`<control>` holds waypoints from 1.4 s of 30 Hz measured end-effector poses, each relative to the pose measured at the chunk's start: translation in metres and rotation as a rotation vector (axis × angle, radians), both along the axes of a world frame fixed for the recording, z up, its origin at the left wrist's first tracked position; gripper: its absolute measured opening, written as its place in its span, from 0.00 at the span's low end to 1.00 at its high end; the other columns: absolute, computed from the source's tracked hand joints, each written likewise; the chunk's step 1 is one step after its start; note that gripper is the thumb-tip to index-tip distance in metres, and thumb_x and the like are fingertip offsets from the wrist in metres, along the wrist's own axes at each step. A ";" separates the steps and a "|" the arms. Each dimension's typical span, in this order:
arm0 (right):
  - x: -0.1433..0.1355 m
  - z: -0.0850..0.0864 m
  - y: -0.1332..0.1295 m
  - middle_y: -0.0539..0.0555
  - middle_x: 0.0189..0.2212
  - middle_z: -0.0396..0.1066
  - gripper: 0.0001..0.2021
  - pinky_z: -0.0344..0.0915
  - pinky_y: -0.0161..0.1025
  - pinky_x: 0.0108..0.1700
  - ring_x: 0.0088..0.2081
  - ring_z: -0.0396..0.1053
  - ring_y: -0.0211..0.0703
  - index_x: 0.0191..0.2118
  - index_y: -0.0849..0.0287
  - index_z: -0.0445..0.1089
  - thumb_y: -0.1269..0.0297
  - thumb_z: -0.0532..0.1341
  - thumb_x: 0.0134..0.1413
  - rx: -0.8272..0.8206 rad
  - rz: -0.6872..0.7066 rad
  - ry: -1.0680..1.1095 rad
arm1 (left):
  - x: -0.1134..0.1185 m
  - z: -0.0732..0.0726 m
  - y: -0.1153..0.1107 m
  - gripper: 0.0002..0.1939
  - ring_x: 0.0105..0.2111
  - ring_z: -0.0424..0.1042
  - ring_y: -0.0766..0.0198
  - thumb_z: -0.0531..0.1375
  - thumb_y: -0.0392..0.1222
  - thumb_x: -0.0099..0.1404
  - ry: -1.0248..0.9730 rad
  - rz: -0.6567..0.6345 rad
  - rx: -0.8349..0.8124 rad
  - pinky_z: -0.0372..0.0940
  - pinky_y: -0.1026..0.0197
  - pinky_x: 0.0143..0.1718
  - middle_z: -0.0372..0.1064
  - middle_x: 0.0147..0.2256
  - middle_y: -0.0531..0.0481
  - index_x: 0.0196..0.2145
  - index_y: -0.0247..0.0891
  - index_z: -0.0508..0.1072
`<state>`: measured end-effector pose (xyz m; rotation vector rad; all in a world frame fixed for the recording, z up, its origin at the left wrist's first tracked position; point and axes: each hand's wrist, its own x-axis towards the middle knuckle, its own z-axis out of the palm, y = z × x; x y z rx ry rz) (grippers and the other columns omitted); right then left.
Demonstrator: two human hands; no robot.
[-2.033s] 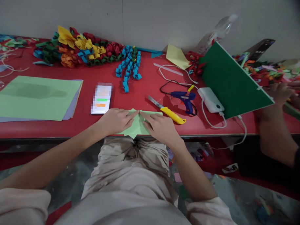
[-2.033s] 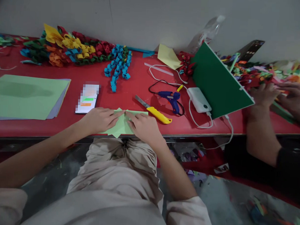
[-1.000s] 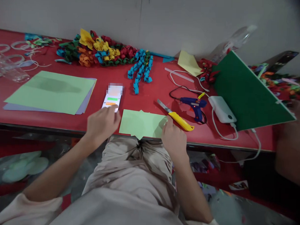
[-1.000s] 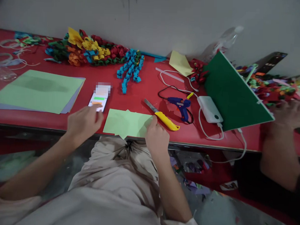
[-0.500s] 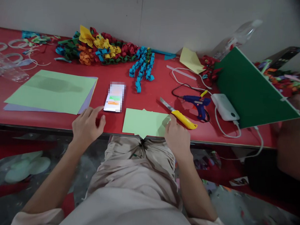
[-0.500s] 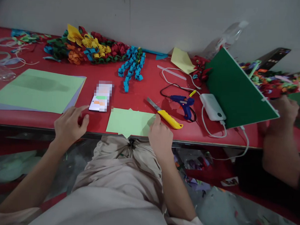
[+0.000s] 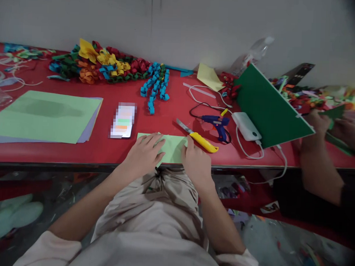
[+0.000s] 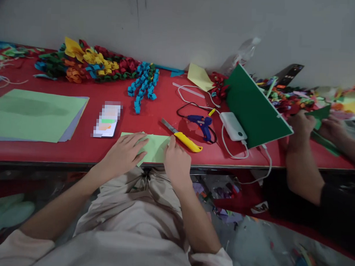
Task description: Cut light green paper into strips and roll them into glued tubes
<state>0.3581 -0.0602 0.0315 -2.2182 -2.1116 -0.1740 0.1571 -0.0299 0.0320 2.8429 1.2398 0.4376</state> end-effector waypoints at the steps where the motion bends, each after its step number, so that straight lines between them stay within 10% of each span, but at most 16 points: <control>1: -0.001 0.000 0.000 0.62 0.35 0.78 0.20 0.61 0.37 0.30 0.35 0.77 0.50 0.63 0.64 0.61 0.64 0.51 0.71 0.029 0.030 0.018 | 0.002 -0.001 0.003 0.17 0.62 0.64 0.48 0.51 0.41 0.76 0.011 0.007 -0.008 0.62 0.46 0.57 0.65 0.62 0.37 0.57 0.35 0.69; 14: 0.006 -0.030 -0.051 0.56 0.28 0.76 0.15 0.64 0.37 0.32 0.24 0.68 0.39 0.47 0.60 0.73 0.65 0.50 0.69 0.520 -0.059 0.529 | 0.010 0.035 0.054 0.08 0.48 0.71 0.51 0.61 0.34 0.68 0.123 -0.037 -0.144 0.63 0.56 0.43 0.70 0.44 0.44 0.45 0.36 0.74; 22: -0.010 -0.048 -0.062 0.55 0.34 0.79 0.17 0.65 0.37 0.37 0.31 0.74 0.41 0.55 0.57 0.73 0.69 0.53 0.67 0.344 0.118 0.449 | -0.026 0.037 0.039 0.10 0.48 0.72 0.56 0.56 0.47 0.74 -0.131 0.079 -0.094 0.67 0.57 0.43 0.73 0.45 0.48 0.46 0.41 0.74; 29: -0.001 -0.043 -0.051 0.52 0.26 0.76 0.14 0.64 0.38 0.35 0.26 0.70 0.40 0.51 0.61 0.74 0.74 0.58 0.62 0.627 0.185 0.389 | -0.120 -0.004 0.008 0.13 0.50 0.70 0.49 0.58 0.43 0.71 -0.216 0.401 0.342 0.65 0.46 0.55 0.70 0.46 0.38 0.49 0.36 0.75; 42: 0.009 -0.054 -0.057 0.51 0.24 0.73 0.13 0.63 0.36 0.29 0.23 0.67 0.37 0.47 0.59 0.75 0.76 0.59 0.61 0.690 0.148 0.488 | -0.126 -0.022 -0.005 0.16 0.56 0.64 0.41 0.58 0.45 0.71 -0.047 0.431 0.238 0.62 0.42 0.51 0.66 0.58 0.41 0.54 0.47 0.75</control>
